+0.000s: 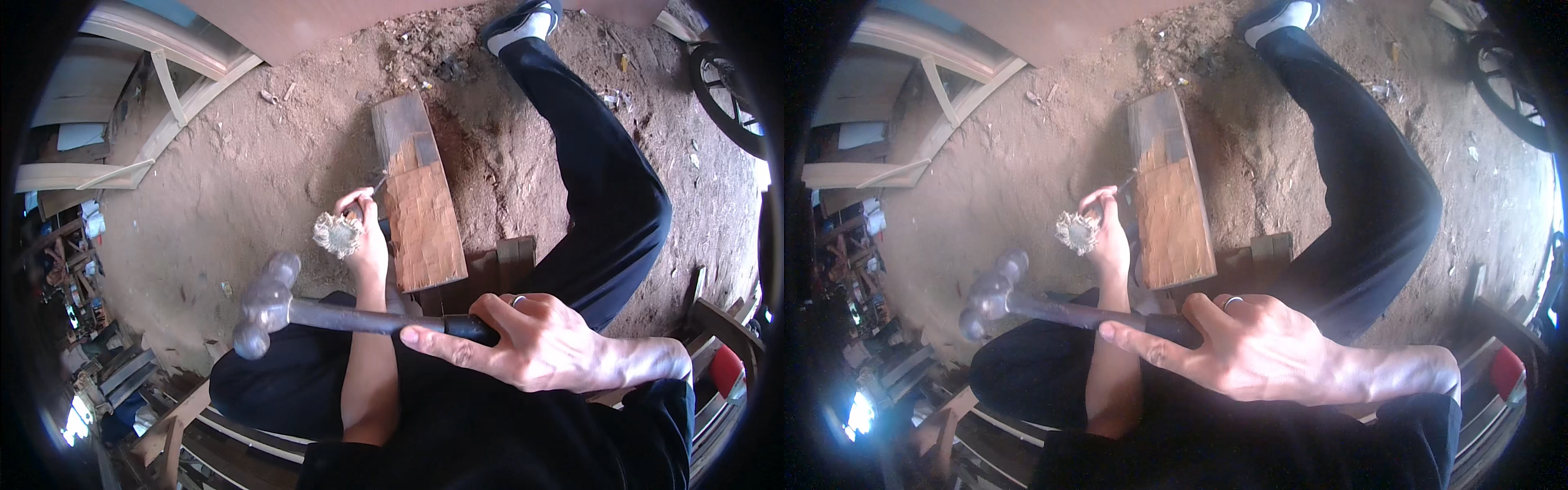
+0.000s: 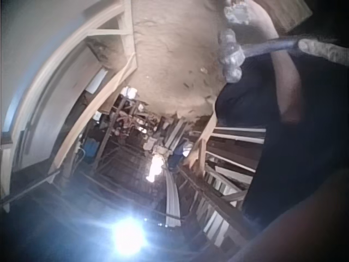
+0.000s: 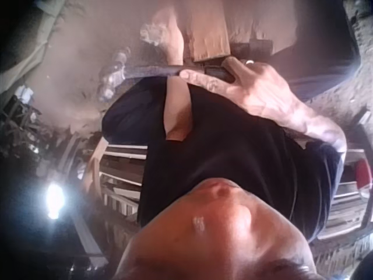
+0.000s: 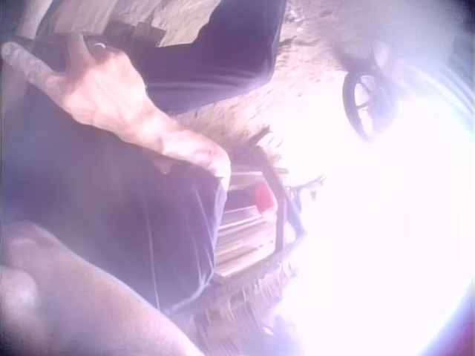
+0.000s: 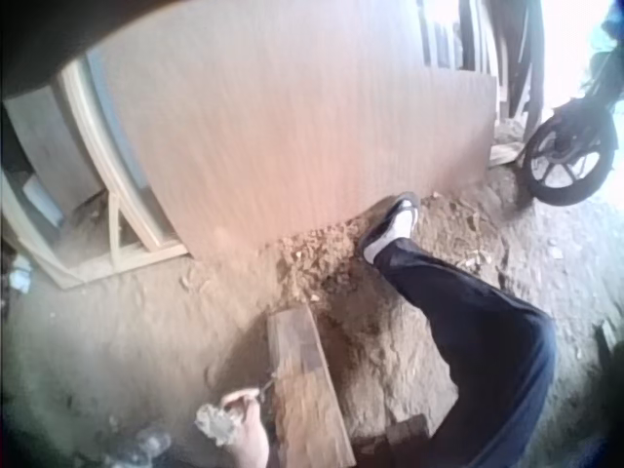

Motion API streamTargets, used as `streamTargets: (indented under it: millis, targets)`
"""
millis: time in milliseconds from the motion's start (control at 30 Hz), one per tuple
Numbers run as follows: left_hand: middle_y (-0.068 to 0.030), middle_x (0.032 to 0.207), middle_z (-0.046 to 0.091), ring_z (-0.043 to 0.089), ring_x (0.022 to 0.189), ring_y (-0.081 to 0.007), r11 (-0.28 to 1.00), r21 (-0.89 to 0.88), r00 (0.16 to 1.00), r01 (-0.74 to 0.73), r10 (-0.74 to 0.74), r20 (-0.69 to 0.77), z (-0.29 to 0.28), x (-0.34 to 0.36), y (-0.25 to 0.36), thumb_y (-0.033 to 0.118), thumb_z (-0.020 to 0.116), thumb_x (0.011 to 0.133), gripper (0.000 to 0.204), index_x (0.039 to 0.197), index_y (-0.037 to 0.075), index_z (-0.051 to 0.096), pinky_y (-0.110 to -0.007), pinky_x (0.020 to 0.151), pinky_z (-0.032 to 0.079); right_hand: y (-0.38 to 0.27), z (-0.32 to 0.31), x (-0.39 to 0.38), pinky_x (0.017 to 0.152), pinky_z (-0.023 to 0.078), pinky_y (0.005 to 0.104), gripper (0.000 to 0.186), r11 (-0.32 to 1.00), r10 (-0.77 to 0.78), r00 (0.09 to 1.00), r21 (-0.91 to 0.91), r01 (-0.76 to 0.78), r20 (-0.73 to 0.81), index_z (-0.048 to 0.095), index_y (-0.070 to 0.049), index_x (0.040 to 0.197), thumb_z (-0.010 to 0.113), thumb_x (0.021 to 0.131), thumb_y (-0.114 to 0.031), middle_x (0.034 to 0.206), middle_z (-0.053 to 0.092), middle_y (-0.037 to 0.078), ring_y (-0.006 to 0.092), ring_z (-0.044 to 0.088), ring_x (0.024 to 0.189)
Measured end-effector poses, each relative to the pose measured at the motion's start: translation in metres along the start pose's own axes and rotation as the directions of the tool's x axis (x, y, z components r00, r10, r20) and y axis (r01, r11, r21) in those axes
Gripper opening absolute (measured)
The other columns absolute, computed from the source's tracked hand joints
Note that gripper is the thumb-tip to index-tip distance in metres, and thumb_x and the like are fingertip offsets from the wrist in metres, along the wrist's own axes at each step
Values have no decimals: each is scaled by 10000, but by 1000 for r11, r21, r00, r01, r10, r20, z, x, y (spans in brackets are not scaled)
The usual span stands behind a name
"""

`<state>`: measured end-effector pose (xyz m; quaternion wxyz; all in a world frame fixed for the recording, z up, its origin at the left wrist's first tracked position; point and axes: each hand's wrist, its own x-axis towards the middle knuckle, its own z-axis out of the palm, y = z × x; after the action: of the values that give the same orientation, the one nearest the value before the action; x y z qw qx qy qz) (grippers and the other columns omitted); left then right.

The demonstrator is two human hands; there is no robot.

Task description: The person sits on the ground and uses a chisel and hammer to carve a rectangular wooden block. They repeatedly strike the chisel to remove wood shavings and occasionally clear debris from the work surface.

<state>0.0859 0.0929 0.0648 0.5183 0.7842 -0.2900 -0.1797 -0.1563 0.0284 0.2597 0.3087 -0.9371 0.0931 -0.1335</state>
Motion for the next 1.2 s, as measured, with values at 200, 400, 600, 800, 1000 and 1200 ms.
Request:
streamTargets:
  millis: [200, 400, 600, 800, 1000, 1200]
  targets:
    - [-105, 1102, 707, 668, 1057, -202, 1000, -13, 1000, -20, 20, 23, -4, -13, -4, 51, 619, 1034, 82, 1107, 18, 634, -355, 989, 522, 3, 18, -6, 501, 552, 333, 803, 981, 187, 959, 15, -195, 211, 365, -271, 1658, 591, 921, -49, 787, 502, 67, 182, 556, 548]
    - [-110, 1111, 708, 666, 1070, -211, 998, -38, 999, -48, 47, -5, 5, 2, -8, 64, 608, 1044, 106, 1139, 19, 619, -365, 1007, 511, 16, 21, -10, 461, 537, 330, 842, 990, 142, 973, -49, -135, 181, 357, -260, 1661, 616, 883, -70, 789, 516, 73, 162, 544, 512]
    - [-118, 1141, 704, 662, 1086, -217, 997, -65, 999, -32, 31, -12, 2, -2, -19, 44, 616, 1029, 105, 1127, 8, 623, -369, 1012, 514, -3, 12, -2, 478, 558, 343, 795, 998, 51, 987, 37, -57, 150, 387, -305, 1646, 581, 920, -44, 780, 506, 69, 166, 549, 509]
    - [-103, 1171, 702, 657, 1103, -215, 991, -128, 999, -30, 31, 7, 10, 1, -19, 38, 648, 1014, 146, 1157, 34, 618, -370, 1017, 511, 6, 25, -5, 495, 567, 359, 831, 969, 232, 940, 27, -246, 251, 354, -297, 1658, 608, 903, -62, 819, 544, 96, 220, 588, 529]
    - [-127, 1212, 691, 656, 1104, -215, 995, -68, 998, -67, 68, 7, 11, 0, -20, -17, 655, 994, 177, 1159, 26, 607, -364, 1013, 521, 20, 23, -5, 496, 567, 387, 795, 952, 280, 935, 62, -299, 217, 373, -265, 1649, 633, 931, -43, 794, 536, 101, 252, 590, 522]
    - [-117, 1220, 698, 658, 1082, -192, 973, -90, 975, -213, 218, 50, 13, 3, -14, -33, 684, 979, 222, 1180, 30, 614, -342, 993, 533, 42, 30, -10, 820, 590, 442, 800, 593, 522, 821, 594, -544, 230, 268, -75, 1654, 686, 977, -147, 1022, 749, 248, 401, 764, 943]
